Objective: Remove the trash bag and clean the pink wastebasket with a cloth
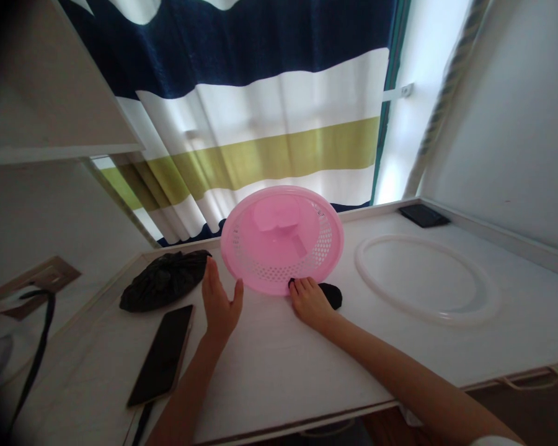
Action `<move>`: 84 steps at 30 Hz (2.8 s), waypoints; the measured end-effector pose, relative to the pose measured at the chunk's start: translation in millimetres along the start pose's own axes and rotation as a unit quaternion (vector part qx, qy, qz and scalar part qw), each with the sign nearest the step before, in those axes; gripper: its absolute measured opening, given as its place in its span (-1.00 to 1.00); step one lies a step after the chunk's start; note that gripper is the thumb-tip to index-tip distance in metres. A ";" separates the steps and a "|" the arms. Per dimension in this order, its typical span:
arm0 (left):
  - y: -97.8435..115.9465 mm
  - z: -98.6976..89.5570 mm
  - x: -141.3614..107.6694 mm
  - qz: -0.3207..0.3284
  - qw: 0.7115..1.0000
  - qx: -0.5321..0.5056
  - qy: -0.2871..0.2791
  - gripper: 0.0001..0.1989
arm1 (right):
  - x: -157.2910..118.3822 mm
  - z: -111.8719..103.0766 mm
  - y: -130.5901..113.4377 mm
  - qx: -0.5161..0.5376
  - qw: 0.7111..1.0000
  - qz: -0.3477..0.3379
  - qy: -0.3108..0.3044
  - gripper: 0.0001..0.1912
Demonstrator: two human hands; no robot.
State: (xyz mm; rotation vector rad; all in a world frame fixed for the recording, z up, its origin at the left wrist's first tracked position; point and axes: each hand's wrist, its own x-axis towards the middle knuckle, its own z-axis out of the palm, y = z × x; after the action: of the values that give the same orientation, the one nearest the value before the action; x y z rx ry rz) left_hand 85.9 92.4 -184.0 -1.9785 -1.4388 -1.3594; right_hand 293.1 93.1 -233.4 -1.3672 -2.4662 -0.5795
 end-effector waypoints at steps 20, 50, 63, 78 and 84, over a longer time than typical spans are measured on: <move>-11.7 16.3 -13.4 0.037 0.995 0.051 -0.072 -0.43 | -1.2 -0.5 0.8 0.009 1.000 0.004 -0.002 -0.58; -24.2 16.3 -28.0 0.013 0.999 0.042 0.031 -0.62 | 8.1 5.5 -12.4 0.104 0.994 0.012 0.004 -0.54; -28.1 13.0 -19.1 -0.124 0.978 -0.152 0.072 -0.63 | 23.4 6.6 -36.0 0.085 0.996 0.027 0.025 -0.56; -37.0 17.0 -19.6 -0.299 0.951 -0.048 -0.054 -0.37 | 25.9 -3.6 -54.9 0.076 0.997 -0.007 0.026 -0.64; -23.4 11.3 -14.2 -0.327 0.938 0.037 -0.113 -0.38 | 33.9 -2.7 -61.3 0.070 0.996 0.000 0.049 -0.69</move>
State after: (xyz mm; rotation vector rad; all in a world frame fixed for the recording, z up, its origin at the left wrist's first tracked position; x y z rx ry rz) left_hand 70.8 102.9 -207.1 -1.7127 -2.3656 -1.3031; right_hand 223.2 88.0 -230.2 -1.2554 -2.3794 -0.4527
